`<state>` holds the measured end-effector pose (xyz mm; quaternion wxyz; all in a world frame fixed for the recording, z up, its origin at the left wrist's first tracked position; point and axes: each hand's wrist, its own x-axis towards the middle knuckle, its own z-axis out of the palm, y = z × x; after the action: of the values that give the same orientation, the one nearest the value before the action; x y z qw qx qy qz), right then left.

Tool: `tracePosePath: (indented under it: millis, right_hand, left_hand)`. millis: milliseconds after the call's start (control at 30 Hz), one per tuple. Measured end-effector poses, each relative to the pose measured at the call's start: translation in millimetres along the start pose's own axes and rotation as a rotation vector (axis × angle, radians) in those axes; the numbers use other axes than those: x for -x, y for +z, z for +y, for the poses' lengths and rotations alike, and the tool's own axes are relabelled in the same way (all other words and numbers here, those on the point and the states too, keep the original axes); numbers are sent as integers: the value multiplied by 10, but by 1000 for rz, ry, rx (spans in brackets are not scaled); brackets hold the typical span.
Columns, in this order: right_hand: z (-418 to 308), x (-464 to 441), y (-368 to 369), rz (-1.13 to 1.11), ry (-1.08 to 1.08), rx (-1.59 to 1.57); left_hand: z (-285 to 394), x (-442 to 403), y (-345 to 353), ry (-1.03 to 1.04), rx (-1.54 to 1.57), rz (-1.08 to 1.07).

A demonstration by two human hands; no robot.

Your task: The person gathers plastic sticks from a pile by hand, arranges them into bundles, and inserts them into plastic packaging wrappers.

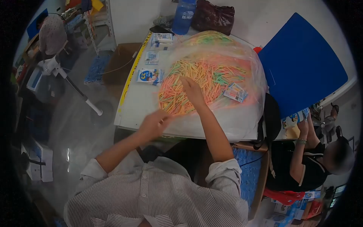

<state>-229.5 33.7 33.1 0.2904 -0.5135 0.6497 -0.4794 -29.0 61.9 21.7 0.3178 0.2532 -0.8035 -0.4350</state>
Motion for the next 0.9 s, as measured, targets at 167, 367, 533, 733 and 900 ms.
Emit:
tracePosePath:
  millis: [167, 367, 533, 733, 900]
  right_hand:
    - [396, 131, -88, -85, 125, -131]
    - [212, 281, -158, -11, -54, 125]
    - [281, 404, -275, -39, 12, 160]
    - [381, 437, -336, 44, -58, 94]
    - [362, 388, -369, 23, -51, 173]
  left_hand:
    - [-654, -788, -220, 6, -273, 195]
    - [-537, -1424, -111, -160, -803, -55]
    - [-553, -1741, -39, -333, -891, -530]
    - [-512, -1770, -209, -93, -876, -591]
    - [-379, -1932, -430, -172, -597, -413]
